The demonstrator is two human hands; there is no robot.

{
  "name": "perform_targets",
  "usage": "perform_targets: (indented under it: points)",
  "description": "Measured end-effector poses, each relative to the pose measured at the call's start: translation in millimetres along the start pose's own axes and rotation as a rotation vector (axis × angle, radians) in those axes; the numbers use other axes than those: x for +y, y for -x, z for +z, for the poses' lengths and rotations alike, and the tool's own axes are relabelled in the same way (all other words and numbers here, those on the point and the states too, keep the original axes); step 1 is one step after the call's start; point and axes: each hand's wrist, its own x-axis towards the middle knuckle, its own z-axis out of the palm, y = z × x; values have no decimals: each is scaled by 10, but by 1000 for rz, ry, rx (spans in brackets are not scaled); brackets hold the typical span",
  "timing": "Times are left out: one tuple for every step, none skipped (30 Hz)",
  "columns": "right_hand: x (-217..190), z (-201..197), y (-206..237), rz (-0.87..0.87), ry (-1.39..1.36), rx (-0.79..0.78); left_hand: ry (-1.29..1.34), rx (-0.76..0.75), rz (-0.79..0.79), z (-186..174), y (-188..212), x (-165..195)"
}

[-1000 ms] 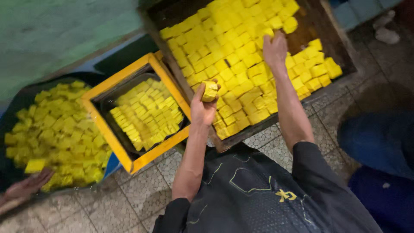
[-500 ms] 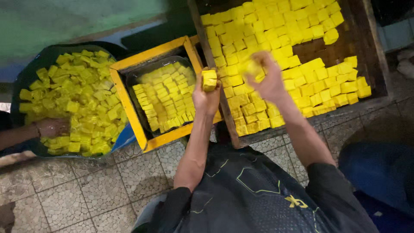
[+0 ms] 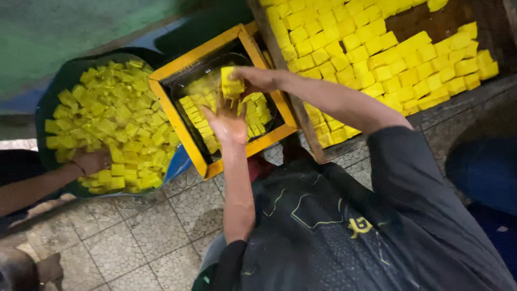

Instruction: The person picks yellow tofu cubes from a large wooden tray and places them one at a time into a square yellow-framed tray filled with water, arranging them in rows. They occasionally dip cubes in the water and continue filling the frame from the pile of tofu cubes.

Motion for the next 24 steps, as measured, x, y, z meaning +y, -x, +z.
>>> perform_targets:
  points:
    - [23,-58,-134,124,-256,-40,-70,34,6,-128,-13,59]
    - [45,-89,-264,100,-14,-52,-137,68,16,-262,17,109]
    - [37,-126,-398,73,234,-63,-203,99,31,-356,23,139]
    - [33,-125,-522,48,477,-79,-141,59,47,-432,54,128]
    - [-7,-103,-606,-56,796,-88,-84,35,71,-508,142,128]
    - [8,-80,-695,-187,1115,-113,-166,64,98,-555,226,131]
    - [39,-76,-784,-107,1278,-137,-242,104,150,-586,295,127]
    - [65,-21,-834,-94,1514,-185,-408,75,190,-581,375,157]
    - [80,-20,-843,-90,1758,-215,-307,9,157,-602,439,172]
    - [100,-1,-875,-410,2049,-255,-290,54,114,-597,476,177]
    - [159,-1,-810,-399,2058,-95,-267,94,58,-573,518,210]
    - [226,19,-811,-421,2170,-77,-281,105,64,-562,530,270]
    - [267,-30,-720,-418,2288,-45,-293,104,51,-497,536,238]
    - [313,-87,-643,-384,2412,-2,-303,88,18,-448,517,209]
    - [380,-81,-639,-387,2358,38,-301,45,22,-432,473,235]
    - [421,-114,-586,-374,2297,82,-299,6,12,-383,434,182]
    - [457,-121,-588,-307,2343,72,-330,-66,50,-381,364,163]
    - [457,-83,-592,-241,2383,67,-363,-139,90,-389,299,148]
    - [429,-103,-538,-195,2317,95,-418,6,48,-347,230,30]
    - [389,-87,-518,-164,2257,127,-478,149,23,-319,155,-39]
    - [364,-89,-469,-241,2182,222,-552,158,17,-294,77,-120]
    - [269,-54,-397,-324,2108,309,-620,171,17,-252,-4,-192]
    - [182,-29,-271,-412,2029,385,-685,191,23,-223,-66,-282]
    - [64,-25,-73,-440,1890,382,-805,163,74,-171,-131,-368]
